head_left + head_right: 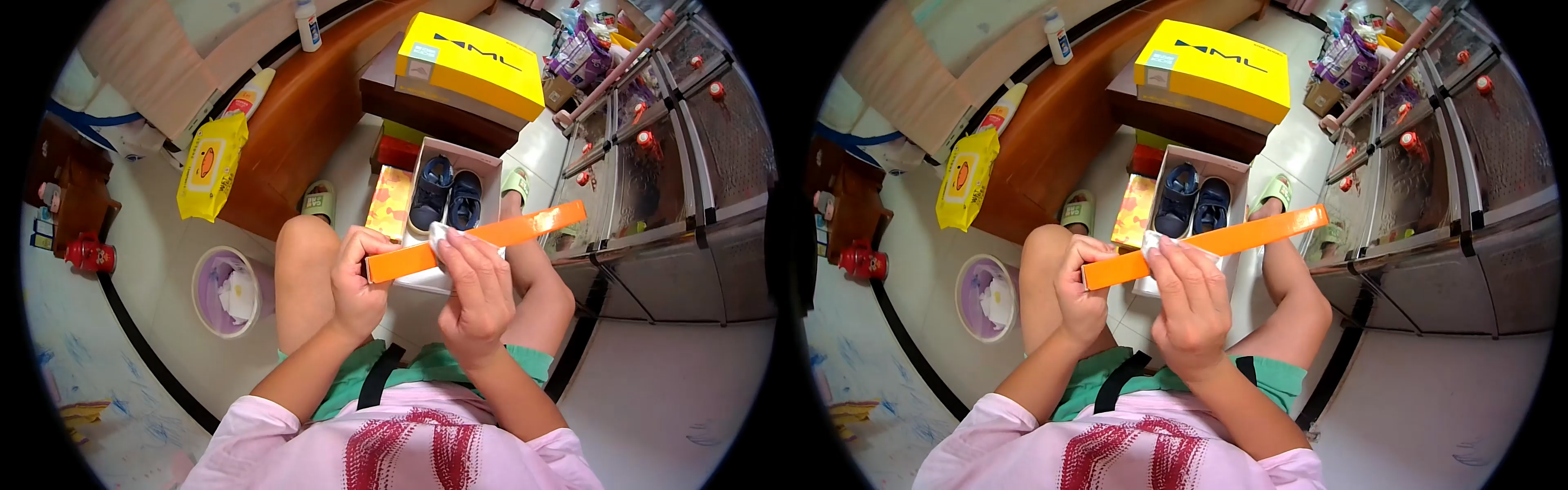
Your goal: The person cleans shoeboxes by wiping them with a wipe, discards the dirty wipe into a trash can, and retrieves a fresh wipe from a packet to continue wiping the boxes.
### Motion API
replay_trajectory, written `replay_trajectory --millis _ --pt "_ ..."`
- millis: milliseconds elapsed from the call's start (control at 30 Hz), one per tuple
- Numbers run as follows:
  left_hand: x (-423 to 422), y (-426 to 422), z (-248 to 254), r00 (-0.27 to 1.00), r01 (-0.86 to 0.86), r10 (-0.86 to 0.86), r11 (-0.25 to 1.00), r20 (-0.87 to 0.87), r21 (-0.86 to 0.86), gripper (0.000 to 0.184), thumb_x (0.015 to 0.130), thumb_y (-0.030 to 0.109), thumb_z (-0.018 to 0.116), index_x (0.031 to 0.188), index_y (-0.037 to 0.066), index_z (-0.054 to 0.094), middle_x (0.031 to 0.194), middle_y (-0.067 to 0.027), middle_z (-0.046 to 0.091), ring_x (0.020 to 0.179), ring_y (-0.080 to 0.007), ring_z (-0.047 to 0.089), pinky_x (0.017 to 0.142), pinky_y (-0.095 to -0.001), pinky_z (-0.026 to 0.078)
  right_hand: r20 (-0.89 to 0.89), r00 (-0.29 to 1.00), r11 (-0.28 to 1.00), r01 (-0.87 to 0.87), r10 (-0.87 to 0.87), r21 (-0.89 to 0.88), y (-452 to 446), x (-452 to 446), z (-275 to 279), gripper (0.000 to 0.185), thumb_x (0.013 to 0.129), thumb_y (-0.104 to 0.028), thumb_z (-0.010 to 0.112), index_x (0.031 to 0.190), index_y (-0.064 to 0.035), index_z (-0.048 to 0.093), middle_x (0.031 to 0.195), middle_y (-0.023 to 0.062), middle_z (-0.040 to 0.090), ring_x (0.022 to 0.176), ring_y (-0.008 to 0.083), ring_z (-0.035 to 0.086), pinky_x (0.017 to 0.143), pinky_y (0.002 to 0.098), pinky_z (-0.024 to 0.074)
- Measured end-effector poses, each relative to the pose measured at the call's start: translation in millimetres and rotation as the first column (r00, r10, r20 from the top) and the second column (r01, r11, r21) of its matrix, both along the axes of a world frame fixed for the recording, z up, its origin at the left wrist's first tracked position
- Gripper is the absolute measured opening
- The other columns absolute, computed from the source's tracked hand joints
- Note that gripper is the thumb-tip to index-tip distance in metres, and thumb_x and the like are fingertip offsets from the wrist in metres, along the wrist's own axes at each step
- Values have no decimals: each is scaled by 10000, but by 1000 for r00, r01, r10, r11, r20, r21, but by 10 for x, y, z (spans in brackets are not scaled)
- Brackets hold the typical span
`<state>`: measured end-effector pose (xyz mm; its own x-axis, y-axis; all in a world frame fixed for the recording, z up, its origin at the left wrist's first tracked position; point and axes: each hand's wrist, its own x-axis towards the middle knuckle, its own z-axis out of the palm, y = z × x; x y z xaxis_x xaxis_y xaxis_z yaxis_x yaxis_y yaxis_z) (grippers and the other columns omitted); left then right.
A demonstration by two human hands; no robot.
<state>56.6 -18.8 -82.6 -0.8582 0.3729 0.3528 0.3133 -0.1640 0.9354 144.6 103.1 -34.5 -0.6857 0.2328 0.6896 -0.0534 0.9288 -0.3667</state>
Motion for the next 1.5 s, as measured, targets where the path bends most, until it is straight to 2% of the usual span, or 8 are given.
replay_trajectory --millis 300,367,633,733,967,1167,1433,1500 --pt "-11 -11 22 1000 -9 10 996 6 -84 163 850 112 654 854 45 506 927 -81 519 906 -178 530 854 -302 443 -18 963 959 -269 269 -86 -399 -47 35 312 722 12 637 1026 36 706 1056 154 691 981 296 684 879 382 555" --pt "-30 5 -13 1000 -20 20 1000 12 -9 119 816 12 689 865 18 581 923 -89 559 866 -191 570 791 -273 456 -100 934 913 -357 344 -197 -384 -23 -8 326 719 47 624 1037 41 696 1067 171 689 996 315 681 884 393 553" --pt "-10 44 -59 999 -34 34 999 19 33 178 783 -89 688 884 19 589 938 -83 557 867 -190 570 796 -267 455 -36 996 994 -83 80 -75 -11 -50 47 417 695 103 574 1092 39 682 1110 188 681 1056 342 668 970 472 495" --pt "12 13 -34 1000 -9 10 1000 30 -15 123 861 -8 654 891 34 543 966 -72 523 903 -156 536 840 -278 436 -33 982 975 -190 188 -115 -156 -83 10 396 724 75 576 1102 32 688 1130 175 681 1066 325 669 973 455 501" --pt "35 -14 -44 1000 11 -11 998 -10 -64 224 815 123 723 878 50 520 955 -89 512 924 -182 511 874 -323 429 -122 885 827 -463 449 -319 -305 11 10 385 712 74 602 1084 36 691 1105 190 687 1056 329 675 969 449 511" --pt "26 9 -14 999 -2 1 1000 -54 -19 149 858 -38 660 909 39 544 974 -72 528 909 -158 536 856 -268 437 -93 993 987 -85 73 -137 8 17 15 439 706 123 558 1120 39 676 1147 213 681 1082 341 670 994 470 493" --pt "21 9 -72 995 -71 68 997 -66 -35 167 785 -75 680 898 15 595 936 -91 564 873 -199 566 814 -277 457 23 985 976 -164 169 -140 -219 13 -9 397 746 60 574 1119 -1 696 1194 167 673 1170 326 632 1046 468 451" --pt "7 1 -69 996 -53 50 998 -79 -35 165 786 -72 683 899 13 599 937 -90 564 874 -197 566 813 -276 457 26 927 916 -365 374 -166 -266 46 69 355 768 46 583 1095 -19 705 1191 160 676 1204 320 612 1052 461 440"
